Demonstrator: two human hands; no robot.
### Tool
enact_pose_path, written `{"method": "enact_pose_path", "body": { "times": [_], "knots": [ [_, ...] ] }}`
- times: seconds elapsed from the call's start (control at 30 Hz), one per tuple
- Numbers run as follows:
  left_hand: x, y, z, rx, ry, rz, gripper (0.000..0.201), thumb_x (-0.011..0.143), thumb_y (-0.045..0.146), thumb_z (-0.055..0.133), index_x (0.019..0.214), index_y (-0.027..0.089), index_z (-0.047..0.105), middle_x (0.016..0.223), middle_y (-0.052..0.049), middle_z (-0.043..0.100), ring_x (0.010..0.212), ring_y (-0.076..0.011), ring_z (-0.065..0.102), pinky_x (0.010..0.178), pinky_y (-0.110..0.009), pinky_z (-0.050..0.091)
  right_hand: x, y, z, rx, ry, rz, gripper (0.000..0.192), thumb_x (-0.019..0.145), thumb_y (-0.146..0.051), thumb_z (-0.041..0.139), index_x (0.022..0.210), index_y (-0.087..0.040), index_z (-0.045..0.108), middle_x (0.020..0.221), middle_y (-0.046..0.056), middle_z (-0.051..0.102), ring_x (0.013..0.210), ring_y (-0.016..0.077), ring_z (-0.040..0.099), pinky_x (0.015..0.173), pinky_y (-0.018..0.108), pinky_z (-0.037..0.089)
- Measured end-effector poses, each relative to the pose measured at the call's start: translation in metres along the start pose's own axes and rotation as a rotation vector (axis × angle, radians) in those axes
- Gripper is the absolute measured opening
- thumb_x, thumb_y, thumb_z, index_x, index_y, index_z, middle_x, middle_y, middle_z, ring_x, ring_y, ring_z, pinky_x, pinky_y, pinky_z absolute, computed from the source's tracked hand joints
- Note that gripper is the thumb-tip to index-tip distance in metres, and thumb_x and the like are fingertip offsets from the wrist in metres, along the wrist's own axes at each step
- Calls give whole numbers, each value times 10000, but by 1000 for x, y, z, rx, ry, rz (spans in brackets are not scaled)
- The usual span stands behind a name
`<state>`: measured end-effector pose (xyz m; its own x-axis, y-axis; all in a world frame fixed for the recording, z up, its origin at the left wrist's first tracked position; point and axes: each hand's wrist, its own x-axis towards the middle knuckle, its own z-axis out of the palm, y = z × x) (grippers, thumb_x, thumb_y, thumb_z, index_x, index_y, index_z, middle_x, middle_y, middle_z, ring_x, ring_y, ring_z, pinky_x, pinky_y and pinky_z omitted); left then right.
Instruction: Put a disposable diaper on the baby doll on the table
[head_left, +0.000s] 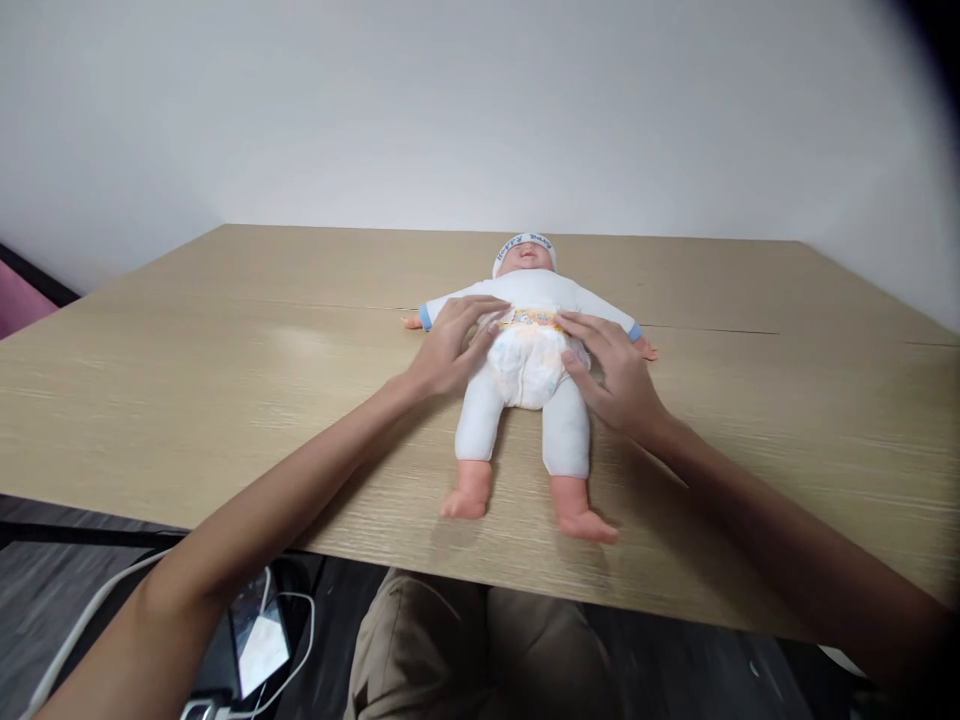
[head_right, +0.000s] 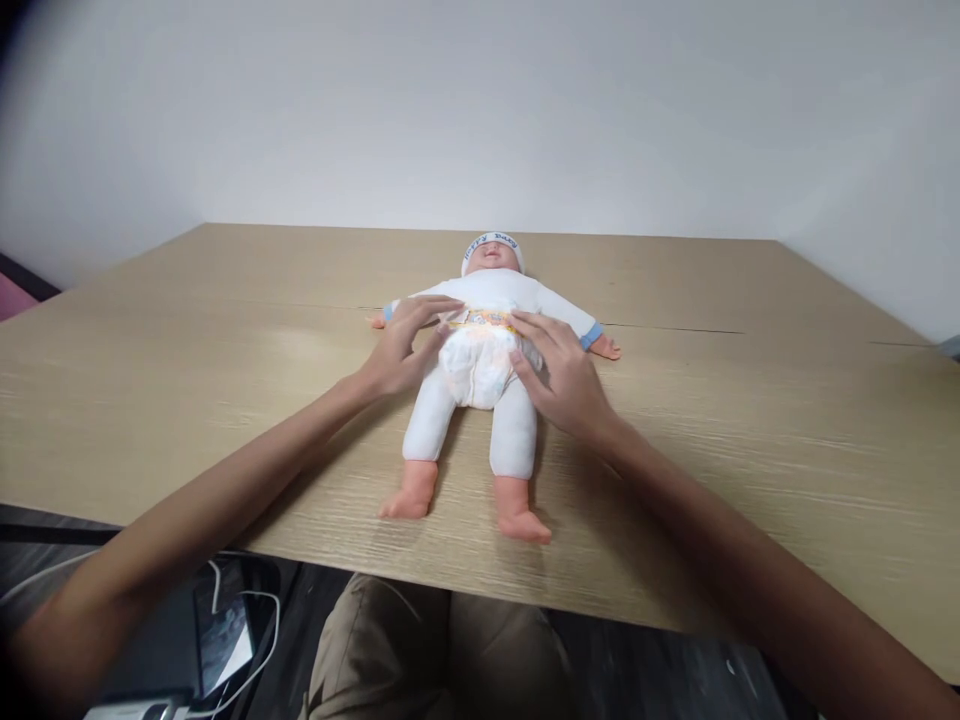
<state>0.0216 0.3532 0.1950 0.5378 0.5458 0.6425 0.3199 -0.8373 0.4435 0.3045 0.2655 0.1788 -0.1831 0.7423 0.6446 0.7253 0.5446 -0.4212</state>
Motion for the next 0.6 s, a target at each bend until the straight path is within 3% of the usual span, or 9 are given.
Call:
{"method": "enact_pose_path", "body": {
  "times": [0.17, 0.37, 0.47, 0.6],
  "knots": [
    [-9, -15, 12, 42, -108, 120, 564, 1243, 447, 297, 1701, 236, 550, 1683, -137, 591, 1564, -299, 507, 1341, -547, 337, -5, 14, 13, 81, -63, -116, 582, 1205, -436, 432, 1756, -254, 481, 1790, 121, 515, 1663, 330, 473, 1385, 600, 371],
    [-11, -14, 9, 72, -128, 106, 621, 1239, 522, 248, 1689, 264, 589, 1693, -129, 558, 1571, -311, 468, 1352, -548, 328, -7, 17, 10, 34, -127, -154, 645, 1221, -496, 341, 1824, -267, 349, 1862, 100, 400, 1722, 339, 384, 1412, 606, 321],
    [-8, -13, 4, 56, -174, 114, 646, 1237, 535, 217, 1726, 259, 536, 1741, -121, 520, 1617, -307, 440, 1370, -531, 302, -8, 20, 4, -35, -163, -160, 664, 1222, -506, 294, 1852, -302, 248, 1888, 79, 342, 1750, 349, 319, 1431, 658, 233],
    [-8, -26, -8, 135, -126, 11, 724, 1221, 582, 145, 1768, 212, 444, 1780, -157, 482, 1639, -321, 431, 1358, -512, 312, -9, 35, -11, -156, -78, -61, 661, 1221, -470, 269, 1857, -302, 200, 1888, 85, 344, 1761, 348, 288, 1430, 697, 172]
  ]
}}
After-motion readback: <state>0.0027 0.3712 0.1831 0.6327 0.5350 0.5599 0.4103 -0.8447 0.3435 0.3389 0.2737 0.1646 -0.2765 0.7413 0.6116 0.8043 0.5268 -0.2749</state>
